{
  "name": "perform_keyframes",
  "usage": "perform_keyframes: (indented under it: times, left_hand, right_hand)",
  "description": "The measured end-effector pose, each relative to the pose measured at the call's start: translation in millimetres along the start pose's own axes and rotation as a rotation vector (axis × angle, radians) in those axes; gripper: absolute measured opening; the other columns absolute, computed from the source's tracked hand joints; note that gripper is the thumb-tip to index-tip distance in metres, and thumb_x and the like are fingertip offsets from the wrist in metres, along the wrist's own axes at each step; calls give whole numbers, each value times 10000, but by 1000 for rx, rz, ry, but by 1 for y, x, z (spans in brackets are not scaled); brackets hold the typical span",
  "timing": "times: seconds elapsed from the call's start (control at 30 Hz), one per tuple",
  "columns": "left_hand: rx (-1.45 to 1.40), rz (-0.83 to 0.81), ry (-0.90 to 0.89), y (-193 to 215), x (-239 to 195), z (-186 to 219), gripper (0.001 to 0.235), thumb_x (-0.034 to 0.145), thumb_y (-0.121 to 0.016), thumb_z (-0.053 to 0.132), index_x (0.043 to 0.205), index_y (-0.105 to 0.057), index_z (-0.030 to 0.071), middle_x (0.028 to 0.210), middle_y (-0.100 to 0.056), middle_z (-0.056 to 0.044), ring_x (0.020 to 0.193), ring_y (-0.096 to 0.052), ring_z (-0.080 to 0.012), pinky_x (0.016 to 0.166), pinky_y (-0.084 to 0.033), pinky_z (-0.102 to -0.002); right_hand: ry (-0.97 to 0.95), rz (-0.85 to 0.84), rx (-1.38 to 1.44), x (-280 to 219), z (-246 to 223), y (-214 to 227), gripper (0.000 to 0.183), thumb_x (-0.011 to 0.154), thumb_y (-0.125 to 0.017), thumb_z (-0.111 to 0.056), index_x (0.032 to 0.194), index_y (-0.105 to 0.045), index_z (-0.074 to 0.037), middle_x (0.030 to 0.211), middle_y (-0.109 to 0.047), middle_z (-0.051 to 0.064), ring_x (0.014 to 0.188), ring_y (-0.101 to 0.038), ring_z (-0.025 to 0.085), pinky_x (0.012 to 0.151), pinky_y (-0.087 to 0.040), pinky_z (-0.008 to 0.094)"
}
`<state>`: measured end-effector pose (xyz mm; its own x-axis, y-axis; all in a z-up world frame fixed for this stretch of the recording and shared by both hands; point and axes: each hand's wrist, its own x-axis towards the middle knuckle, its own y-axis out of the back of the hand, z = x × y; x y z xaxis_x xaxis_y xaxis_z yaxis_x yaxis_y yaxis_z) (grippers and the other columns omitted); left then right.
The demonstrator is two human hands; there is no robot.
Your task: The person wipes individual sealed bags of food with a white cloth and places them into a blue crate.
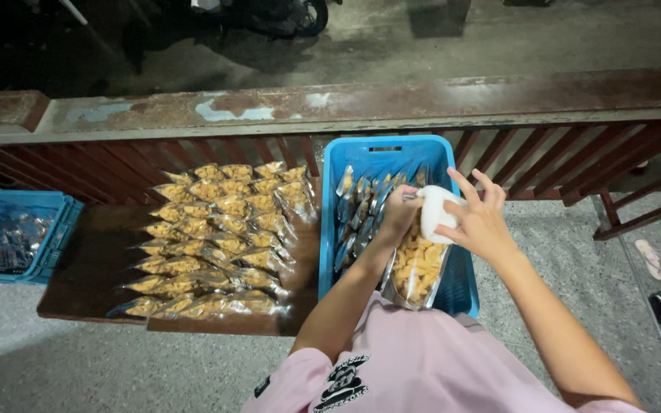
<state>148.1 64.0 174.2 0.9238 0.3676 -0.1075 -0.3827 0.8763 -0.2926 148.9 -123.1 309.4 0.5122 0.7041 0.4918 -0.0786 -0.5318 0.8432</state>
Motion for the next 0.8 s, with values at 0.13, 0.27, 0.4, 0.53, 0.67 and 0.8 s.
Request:
perform_keyframes:
  times: [0.13, 0.27, 0.4, 0.53, 0.67, 0.8]
  left_hand:
    - [-135, -182, -13, 2, -8, 13, 236, 945, -642, 158, 1132, -645, 14, 986, -693, -48, 873, -654, -123, 790, -520, -264]
    - [-169, -228, 3, -9, -32, 36, 315, 1042, -457, 215, 1104, -690, 12, 940, -716, -32, 812, -663, -106, 756, -539, -248]
    - [-25, -179, -49, -6, -40, 46, 322, 1110, -479, 232, 1132, -725, 26, 727, -489, -15, 577, -392, -86, 508, -294, -251]
    - [-245, -228, -87, 1, -40, 36, 242, 1112, -486, 185, 1045, -655, 25, 796, -558, 48, 661, -472, -31, 571, -359, -229]
    - [-344, -260, -61, 6, -38, 24, 248, 1067, -466, 187, 1072, -667, 42, 877, -653, 28, 732, -565, -32, 650, -435, -220]
    - [-205, -208, -192, 6, -34, 34, 355, 1209, -489, 215, 997, -643, -25, 816, -522, 25, 673, -437, -57, 569, -336, -246]
  right_hand:
    - [45, 31, -111, -1, 9, -1, 405, 758, -772, -371, 1071, -772, -113, 1580, -413, 50, 1445, -272, 448, 1127, -234, 620]
    - [-91, 49, -13, 13, 12, -14, 239, 828, -742, -259, 1011, -759, -107, 1519, -474, 10, 1486, -274, 434, 1182, -237, 601]
    - [-70, 64, -23, 33, -2, -3, 185, 826, -721, -223, 968, -760, -110, 1563, -460, 33, 1500, -235, 470, 1176, -224, 611]
    - [4, 29, -55, 45, -14, 16, 244, 734, -739, -248, 861, -706, -42, 1579, -424, 97, 1471, -228, 492, 1117, -217, 642]
    - [50, -54, -189, 50, -7, 14, 207, 708, -746, -200, 837, -708, -42, 1483, -462, 15, 1460, -270, 432, 1107, -239, 638]
    - [94, -46, -68, 52, 10, -8, 189, 648, -706, -76, 836, -703, -58, 1512, -454, 19, 1472, -276, 419, 1152, -251, 608]
